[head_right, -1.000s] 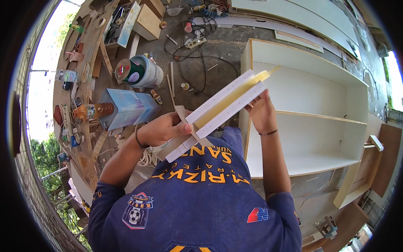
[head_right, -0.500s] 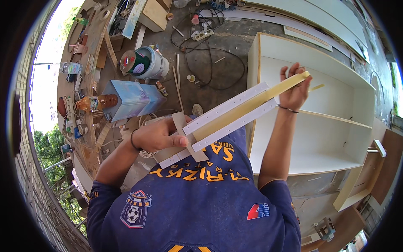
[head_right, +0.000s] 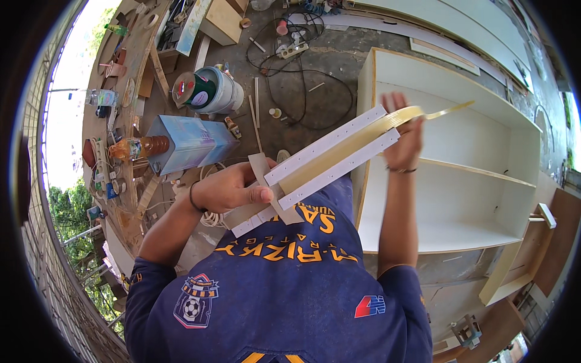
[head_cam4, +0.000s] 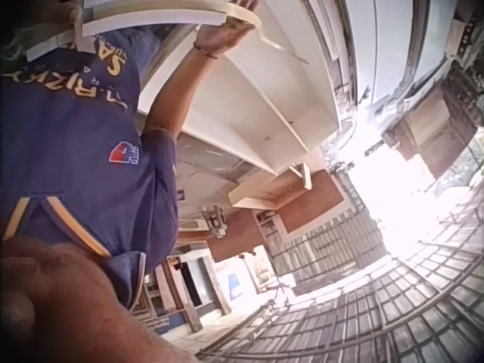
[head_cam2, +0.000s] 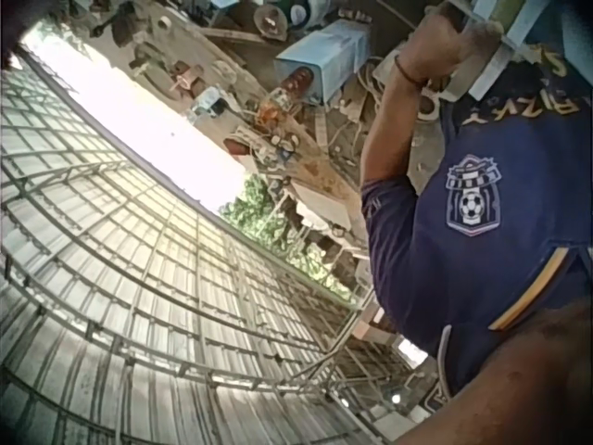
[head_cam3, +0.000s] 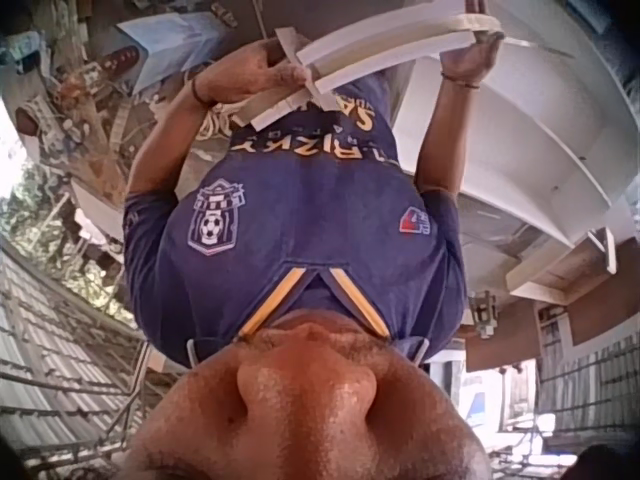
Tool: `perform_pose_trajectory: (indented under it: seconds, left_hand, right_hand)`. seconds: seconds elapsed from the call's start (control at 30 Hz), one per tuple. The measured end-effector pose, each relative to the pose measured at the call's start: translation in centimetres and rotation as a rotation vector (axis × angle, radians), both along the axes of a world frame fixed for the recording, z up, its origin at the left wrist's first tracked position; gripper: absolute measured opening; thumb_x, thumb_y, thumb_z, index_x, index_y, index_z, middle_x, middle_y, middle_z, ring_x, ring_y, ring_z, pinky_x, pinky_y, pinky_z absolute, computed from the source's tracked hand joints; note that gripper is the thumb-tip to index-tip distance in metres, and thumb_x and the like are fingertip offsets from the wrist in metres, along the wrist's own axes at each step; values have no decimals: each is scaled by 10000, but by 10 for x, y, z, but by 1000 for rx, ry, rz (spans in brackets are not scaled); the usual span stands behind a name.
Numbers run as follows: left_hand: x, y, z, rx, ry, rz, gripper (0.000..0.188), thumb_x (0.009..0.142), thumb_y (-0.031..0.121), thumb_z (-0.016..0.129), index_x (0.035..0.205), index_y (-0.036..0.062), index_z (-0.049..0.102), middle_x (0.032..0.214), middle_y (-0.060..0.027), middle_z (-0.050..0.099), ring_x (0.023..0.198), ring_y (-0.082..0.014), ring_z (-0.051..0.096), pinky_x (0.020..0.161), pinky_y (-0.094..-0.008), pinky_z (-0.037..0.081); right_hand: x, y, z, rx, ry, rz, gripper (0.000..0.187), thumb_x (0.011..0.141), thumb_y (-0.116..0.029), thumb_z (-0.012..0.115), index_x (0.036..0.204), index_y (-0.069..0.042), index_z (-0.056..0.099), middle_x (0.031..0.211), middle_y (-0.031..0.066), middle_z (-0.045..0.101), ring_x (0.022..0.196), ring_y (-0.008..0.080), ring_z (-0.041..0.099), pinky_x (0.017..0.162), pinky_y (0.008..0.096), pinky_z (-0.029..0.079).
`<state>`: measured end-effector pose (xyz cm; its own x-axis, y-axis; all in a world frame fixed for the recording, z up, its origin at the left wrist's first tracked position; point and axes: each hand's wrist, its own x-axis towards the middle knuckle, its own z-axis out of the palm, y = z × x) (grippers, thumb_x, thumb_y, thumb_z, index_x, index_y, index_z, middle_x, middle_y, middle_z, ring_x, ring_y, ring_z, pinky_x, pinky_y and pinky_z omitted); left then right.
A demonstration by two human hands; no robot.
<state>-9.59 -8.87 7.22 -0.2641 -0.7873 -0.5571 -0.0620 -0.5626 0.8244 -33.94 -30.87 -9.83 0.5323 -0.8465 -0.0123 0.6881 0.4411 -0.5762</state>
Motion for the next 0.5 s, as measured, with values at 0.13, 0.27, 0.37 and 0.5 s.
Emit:
perform_pose_trajectory:
  seconds: [0.13, 0.27, 0.37, 0.5]
  left_hand:
    - [-3, -1, -7, -57, -76, -27, 798, 794, 647, 557, 1198, -38, 493, 1134, -208, 582, 1099, -293, 546, 924, -340, 410]
    - [-4, -1, 5, -96, -163, -61, 786, 797, 643, 555, 1200, -29, 490, 1102, -230, 593, 1062, -325, 573, 894, -351, 432]
    - [-2, 3, 8, -129, -228, -130, 753, 807, 621, 559, 1184, -27, 490, 1065, -237, 603, 1027, -348, 590, 868, -357, 446]
    - [3, 7, 13, -141, -303, -223, 721, 816, 605, 560, 1162, -24, 494, 1055, -222, 609, 1016, -348, 593, 860, -367, 450]
  right_hand:
    - [32, 36, 22, -25, -572, 149, 495, 910, -371, 535, 1282, -65, 423, 1307, 50, 480, 1343, 263, 288, 1047, 469, 308]
    - [22, 26, 31, -107, -343, 37, 322, 910, -355, 543, 1098, -93, 530, 1116, -21, 581, 1222, 161, 432, 986, 407, 359]
    - [0, 1, 24, -86, -281, -99, 322, 897, -332, 575, 1102, -89, 525, 1048, -4, 601, 1198, 169, 452, 996, 417, 339]
    - [-48, -70, -9, -72, -286, -267, 386, 870, -303, 614, 1147, -53, 515, 1087, 26, 593, 1204, 204, 448, 997, 434, 334]
